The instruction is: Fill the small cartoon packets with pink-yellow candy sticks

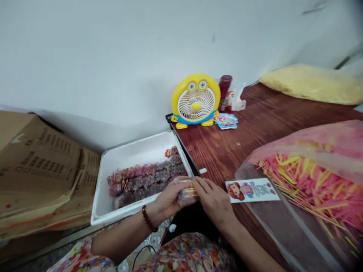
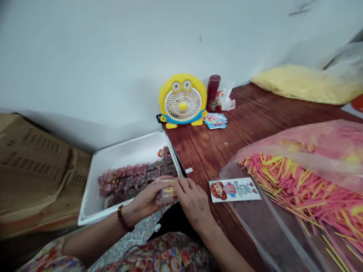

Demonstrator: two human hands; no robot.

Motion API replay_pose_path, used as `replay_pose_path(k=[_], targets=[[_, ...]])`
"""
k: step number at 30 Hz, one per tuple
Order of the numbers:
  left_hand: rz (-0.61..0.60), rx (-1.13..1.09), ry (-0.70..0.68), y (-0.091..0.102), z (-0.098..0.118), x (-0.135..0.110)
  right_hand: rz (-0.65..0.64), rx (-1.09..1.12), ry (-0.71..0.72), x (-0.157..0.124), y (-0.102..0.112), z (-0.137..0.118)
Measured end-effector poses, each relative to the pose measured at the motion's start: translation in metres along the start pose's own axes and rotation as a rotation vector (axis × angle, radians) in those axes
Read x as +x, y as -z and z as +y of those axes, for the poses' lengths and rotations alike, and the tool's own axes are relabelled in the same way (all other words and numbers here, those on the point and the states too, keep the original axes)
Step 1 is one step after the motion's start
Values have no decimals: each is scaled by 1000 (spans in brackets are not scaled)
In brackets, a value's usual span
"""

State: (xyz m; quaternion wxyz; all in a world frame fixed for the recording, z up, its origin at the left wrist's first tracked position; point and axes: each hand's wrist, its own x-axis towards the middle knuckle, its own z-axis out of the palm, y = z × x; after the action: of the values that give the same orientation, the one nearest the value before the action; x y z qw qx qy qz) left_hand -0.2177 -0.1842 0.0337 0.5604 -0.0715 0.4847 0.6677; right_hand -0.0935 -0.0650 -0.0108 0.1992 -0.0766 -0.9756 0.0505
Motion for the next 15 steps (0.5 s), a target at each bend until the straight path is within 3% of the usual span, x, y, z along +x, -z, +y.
replay_pose_path(k=[3, 6, 7, 11, 15], targets=[[70, -5, -131, 30, 2, 7, -46, 73, 63, 26, -24, -10], [232, 210, -284, 62, 18, 24, -90, 118, 62, 46, -39, -11], [326, 354, -340, 75, 28, 32, -94, 114, 19, 51, -42, -7], [544, 515, -420, 128, 82, 77, -48, 3, -260, 55, -55, 20], [740, 763, -412, 165, 129, 139, -62, -56, -354, 48, -78, 46]])
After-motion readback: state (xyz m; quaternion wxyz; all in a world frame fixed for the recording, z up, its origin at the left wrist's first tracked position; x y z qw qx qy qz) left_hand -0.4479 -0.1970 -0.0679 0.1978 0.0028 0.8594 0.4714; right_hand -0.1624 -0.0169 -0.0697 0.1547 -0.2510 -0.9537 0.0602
